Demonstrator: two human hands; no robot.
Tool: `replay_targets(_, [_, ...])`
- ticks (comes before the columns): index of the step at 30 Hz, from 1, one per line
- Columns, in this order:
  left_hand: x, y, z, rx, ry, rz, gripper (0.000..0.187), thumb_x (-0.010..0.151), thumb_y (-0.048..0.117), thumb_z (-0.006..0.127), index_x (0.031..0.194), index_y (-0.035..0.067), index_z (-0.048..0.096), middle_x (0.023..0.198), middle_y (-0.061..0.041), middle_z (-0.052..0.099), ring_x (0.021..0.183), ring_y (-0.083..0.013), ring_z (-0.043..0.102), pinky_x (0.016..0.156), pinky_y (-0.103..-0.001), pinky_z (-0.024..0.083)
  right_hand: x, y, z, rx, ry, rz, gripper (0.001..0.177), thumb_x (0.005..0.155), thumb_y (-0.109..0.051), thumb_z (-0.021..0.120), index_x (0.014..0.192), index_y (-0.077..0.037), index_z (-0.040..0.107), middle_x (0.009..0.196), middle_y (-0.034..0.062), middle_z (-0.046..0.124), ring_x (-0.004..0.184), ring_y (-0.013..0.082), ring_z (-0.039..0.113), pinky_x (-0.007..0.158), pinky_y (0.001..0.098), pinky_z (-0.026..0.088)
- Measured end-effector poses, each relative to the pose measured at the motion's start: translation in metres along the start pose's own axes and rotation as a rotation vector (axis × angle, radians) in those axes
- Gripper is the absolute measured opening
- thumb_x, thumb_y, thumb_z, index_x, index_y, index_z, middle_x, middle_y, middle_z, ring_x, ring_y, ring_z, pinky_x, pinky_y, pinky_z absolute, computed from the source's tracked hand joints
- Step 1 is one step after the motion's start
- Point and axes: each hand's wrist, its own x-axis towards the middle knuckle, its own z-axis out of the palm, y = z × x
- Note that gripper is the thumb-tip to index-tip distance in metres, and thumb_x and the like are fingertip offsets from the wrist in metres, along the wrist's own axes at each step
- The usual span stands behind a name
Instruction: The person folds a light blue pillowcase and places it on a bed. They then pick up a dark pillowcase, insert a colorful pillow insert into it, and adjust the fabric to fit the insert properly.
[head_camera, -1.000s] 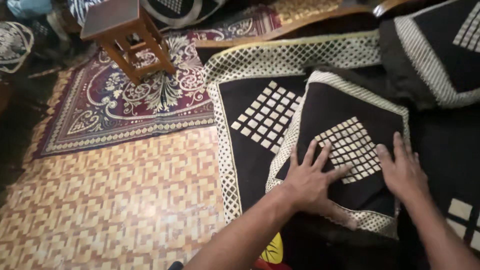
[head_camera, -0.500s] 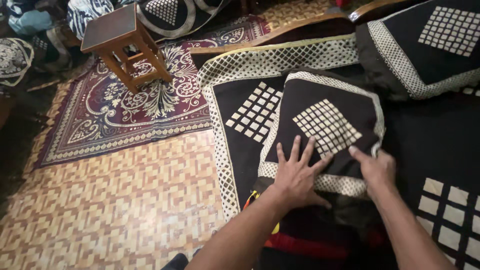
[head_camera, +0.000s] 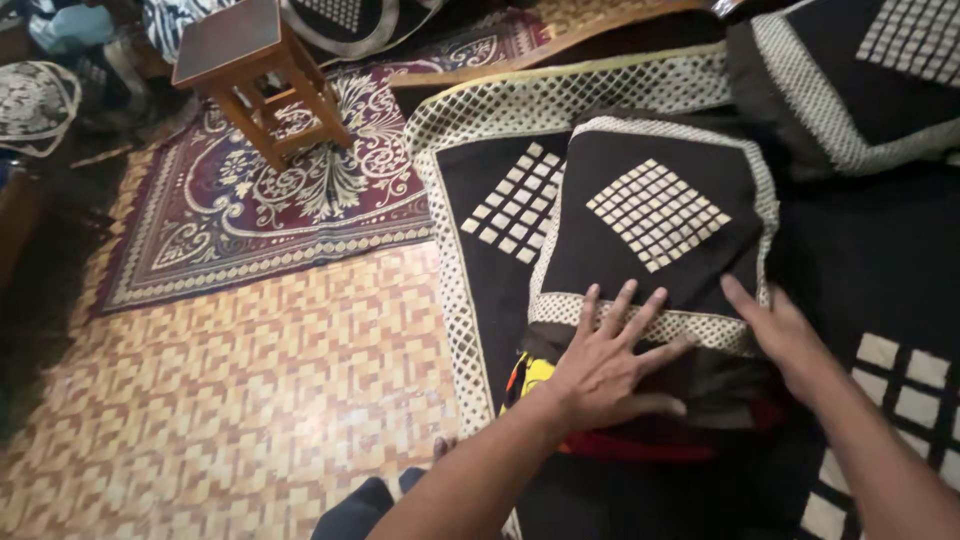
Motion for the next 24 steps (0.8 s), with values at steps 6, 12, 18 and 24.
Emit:
replay_targets(6, [0.006, 0.011, -0.013, -0.052, -0.118, -0.009, 0.088, 0.078, 0.077, 0.060, 0.154, 0.036, 0.045, 0.169, -0.022, 0.020, 0.155, -0.0492, 0.012, 0.120, -0.071, 0.003, -0.058, 0.054, -0.014, -0.059, -0.139, 0.214, 0.106, 0.082, -0.065, 0.071, 0.156, -0.001, 0.032, 0.147, 0.0203, 0.055, 0.136, 0.0321, 0.051, 0.114, 0.0437, 0.038])
replay_targets(12, [0.019, 0.028, -0.006, 0.010, -0.073, 0.044, 0.064, 0.091, 0.052, 0.062, 0.148, 0.022, 0.056, 0.164, -0.020, 0.033, 0.154, -0.0437, 0.024, 0.123, -0.065, 0.014, -0.079, 0.076, -0.018, -0.029, -0.305, 0.344, 0.084, 0.072, -0.034, 0.085, 0.144, -0.003, 0.056, 0.133, 0.0156, 0.067, 0.125, 0.0291, 0.066, 0.109, 0.0479, 0.049])
replay_targets(18, [0.028, 0.052, -0.004, -0.222, -0.075, 0.137, 0.046, 0.091, 0.034, 0.063, 0.131, 0.012, 0.065, 0.125, -0.014, 0.060, 0.123, -0.0342, 0.054, 0.105, -0.053, 0.041, -0.086, 0.129, -0.001, 0.598, -0.182, 0.207, 0.064, 0.076, -0.010, 0.074, 0.138, -0.004, 0.062, 0.125, 0.0139, 0.070, 0.117, 0.0283, 0.063, 0.108, 0.0458, 0.045])
replay_targets(24, [0.057, 0.062, 0.011, -0.196, -0.082, 0.188, 0.030, 0.085, 0.020, 0.065, 0.113, 0.011, 0.071, 0.114, -0.009, 0.066, 0.110, -0.0293, 0.062, 0.094, -0.043, 0.050, -0.099, 0.147, 0.068, 1.132, -0.032, 0.207, 0.064, 0.080, -0.003, 0.062, 0.140, -0.027, 0.059, 0.126, -0.0016, 0.066, 0.120, 0.0205, 0.057, 0.098, 0.0480, 0.041])
